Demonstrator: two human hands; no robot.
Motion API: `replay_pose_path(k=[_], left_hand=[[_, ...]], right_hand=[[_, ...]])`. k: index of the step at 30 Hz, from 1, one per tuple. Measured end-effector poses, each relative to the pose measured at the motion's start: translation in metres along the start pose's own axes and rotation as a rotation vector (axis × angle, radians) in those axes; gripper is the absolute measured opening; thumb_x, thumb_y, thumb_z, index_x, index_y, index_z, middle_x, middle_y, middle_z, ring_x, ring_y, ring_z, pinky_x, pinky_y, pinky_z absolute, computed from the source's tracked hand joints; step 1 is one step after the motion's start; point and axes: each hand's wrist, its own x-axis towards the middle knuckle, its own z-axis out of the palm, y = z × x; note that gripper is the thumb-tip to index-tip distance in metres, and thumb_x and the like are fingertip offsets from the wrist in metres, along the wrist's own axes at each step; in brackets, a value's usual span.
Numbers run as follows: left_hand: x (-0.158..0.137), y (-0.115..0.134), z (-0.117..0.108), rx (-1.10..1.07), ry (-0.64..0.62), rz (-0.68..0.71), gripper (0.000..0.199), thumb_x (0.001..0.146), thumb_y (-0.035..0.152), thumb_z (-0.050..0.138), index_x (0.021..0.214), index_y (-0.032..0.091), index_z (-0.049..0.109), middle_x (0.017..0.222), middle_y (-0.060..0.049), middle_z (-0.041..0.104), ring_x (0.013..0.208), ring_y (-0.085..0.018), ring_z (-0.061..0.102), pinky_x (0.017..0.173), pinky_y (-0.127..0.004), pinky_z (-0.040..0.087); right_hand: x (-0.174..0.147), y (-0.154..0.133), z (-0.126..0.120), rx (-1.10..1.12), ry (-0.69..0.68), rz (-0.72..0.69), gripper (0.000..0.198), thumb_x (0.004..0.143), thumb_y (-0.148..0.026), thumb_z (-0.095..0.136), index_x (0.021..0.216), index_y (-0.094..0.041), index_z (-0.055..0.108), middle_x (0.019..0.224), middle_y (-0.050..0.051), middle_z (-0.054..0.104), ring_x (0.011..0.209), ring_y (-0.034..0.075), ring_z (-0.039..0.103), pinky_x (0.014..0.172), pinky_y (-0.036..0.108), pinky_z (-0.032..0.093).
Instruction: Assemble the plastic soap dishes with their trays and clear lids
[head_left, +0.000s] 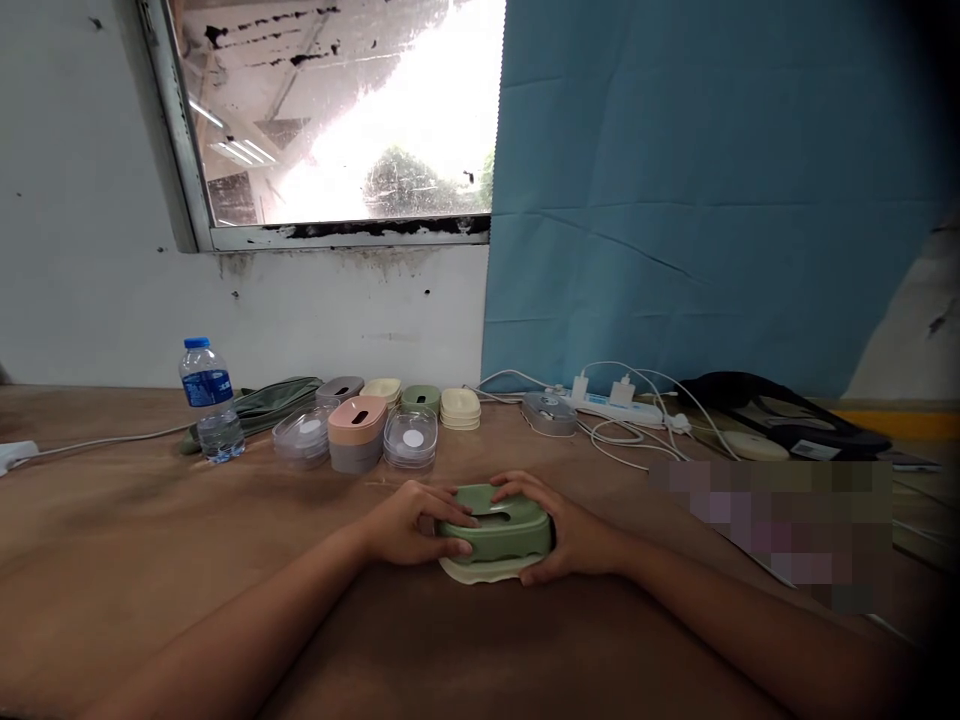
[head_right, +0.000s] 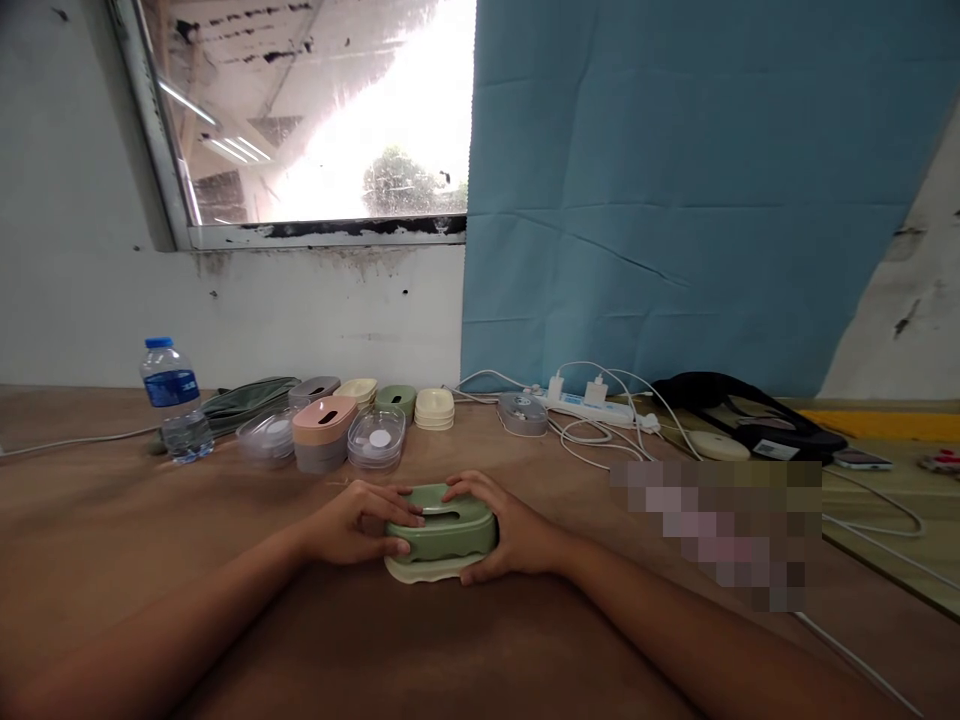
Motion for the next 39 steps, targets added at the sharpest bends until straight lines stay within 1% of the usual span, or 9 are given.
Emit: replay_pose_path(k=[7, 11, 15, 23, 26, 30, 33, 36, 39], left_hand=[[-0.001, -0.001, 0.000, 0.036, 0.039, -0.020, 0.027, 0.079, 0.032, 0.058, 0.101, 0.016, 0.064, 0.104, -0.009, 0.067, 0.102, -0.020, 0.059, 0.100, -0.036, 0.037], [-0.003, -0.006, -0.004, 0.070, 0.129, -0.052, 0.027, 0.086, 0.031, 0.048, 0.105, 0.015, 0.058, 0.107, -0.009, 0.063, 0.104, -0.019, 0.055, 0.097, -0.035, 0.038], [-0.004, -0.010, -0.006, 0.088, 0.222, -0.080, 0.026, 0.087, 0.032, 0.044, 0.104, 0.016, 0.056, 0.105, -0.008, 0.061, 0.101, -0.019, 0.054, 0.089, -0.031, 0.042], [-0.005, -0.005, -0.005, 0.114, 0.248, -0.044, 0.023, 0.089, 0.031, 0.042, 0.101, 0.017, 0.055, 0.101, -0.008, 0.059, 0.098, -0.018, 0.053, 0.089, -0.032, 0.041], [-0.004, -0.007, -0.005, 0.122, 0.286, -0.026, 0.020, 0.088, 0.028, 0.043, 0.100, 0.017, 0.055, 0.101, -0.007, 0.057, 0.098, -0.018, 0.051, 0.089, -0.032, 0.041], [-0.004, -0.011, -0.006, 0.131, 0.351, -0.073, 0.016, 0.088, 0.026, 0.043, 0.091, 0.017, 0.056, 0.093, -0.006, 0.053, 0.092, -0.016, 0.051, 0.086, -0.031, 0.042], [-0.005, -0.013, -0.007, 0.158, 0.390, -0.094, 0.014, 0.088, 0.025, 0.043, 0.090, 0.017, 0.055, 0.092, -0.005, 0.050, 0.090, -0.016, 0.050, 0.085, -0.030, 0.041], [-0.006, -0.011, -0.008, 0.195, 0.344, -0.082, 0.013, 0.087, 0.023, 0.043, 0.089, 0.017, 0.054, 0.092, -0.005, 0.050, 0.090, -0.016, 0.049, 0.084, -0.030, 0.041], [-0.007, -0.007, -0.008, 0.261, 0.201, -0.047, 0.013, 0.086, 0.022, 0.045, 0.091, 0.018, 0.056, 0.094, -0.006, 0.051, 0.091, -0.016, 0.049, 0.084, -0.030, 0.041]], right_hand=[[-0.001, 0.010, -0.004, 0.012, 0.014, -0.057, 0.067, 0.053, -0.041, 0.080, 0.110, -0.023, 0.050, 0.129, 0.011, 0.037, 0.122, 0.030, 0.035, 0.101, 0.045, 0.028], [0.001, 0.018, -0.003, 0.047, 0.150, -0.119, 0.047, 0.063, -0.039, 0.074, 0.101, -0.021, 0.053, 0.121, 0.011, 0.046, 0.114, 0.027, 0.045, 0.095, 0.041, 0.036], [0.003, 0.021, 0.001, 0.034, 0.279, -0.181, 0.033, 0.072, -0.029, 0.065, 0.100, -0.021, 0.050, 0.114, 0.010, 0.051, 0.108, 0.023, 0.051, 0.089, 0.036, 0.042], [-0.001, 0.009, -0.004, -0.084, 0.378, -0.207, 0.024, 0.070, -0.015, 0.058, 0.093, -0.022, 0.057, 0.092, 0.005, 0.061, 0.086, 0.020, 0.058, 0.077, 0.032, 0.046], [-0.004, 0.010, -0.005, -0.075, 0.461, -0.179, 0.023, 0.068, -0.015, 0.057, 0.090, -0.023, 0.059, 0.086, 0.004, 0.064, 0.079, 0.020, 0.059, 0.071, 0.031, 0.047], [-0.005, 0.015, -0.002, -0.008, 0.595, -0.094, 0.021, 0.064, -0.015, 0.061, 0.083, -0.023, 0.060, 0.076, 0.001, 0.064, 0.059, 0.015, 0.056, 0.051, 0.025, 0.045], [0.000, 0.019, 0.000, 0.102, 0.700, -0.006, 0.021, 0.066, -0.022, 0.065, 0.084, -0.022, 0.055, 0.065, -0.002, 0.059, 0.048, 0.012, 0.054, 0.040, 0.022, 0.041], [0.007, 0.025, -0.001, 0.236, 0.815, 0.081, 0.029, 0.071, -0.037, 0.064, 0.088, -0.022, 0.047, 0.066, -0.004, 0.056, 0.038, 0.009, 0.051, 0.031, 0.019, 0.038], [0.013, 0.032, -0.004, 0.346, 0.911, 0.147, 0.038, 0.069, -0.047, 0.066, 0.084, -0.022, 0.042, 0.078, -0.003, 0.055, 0.036, 0.008, 0.052, 0.029, 0.020, 0.041]])
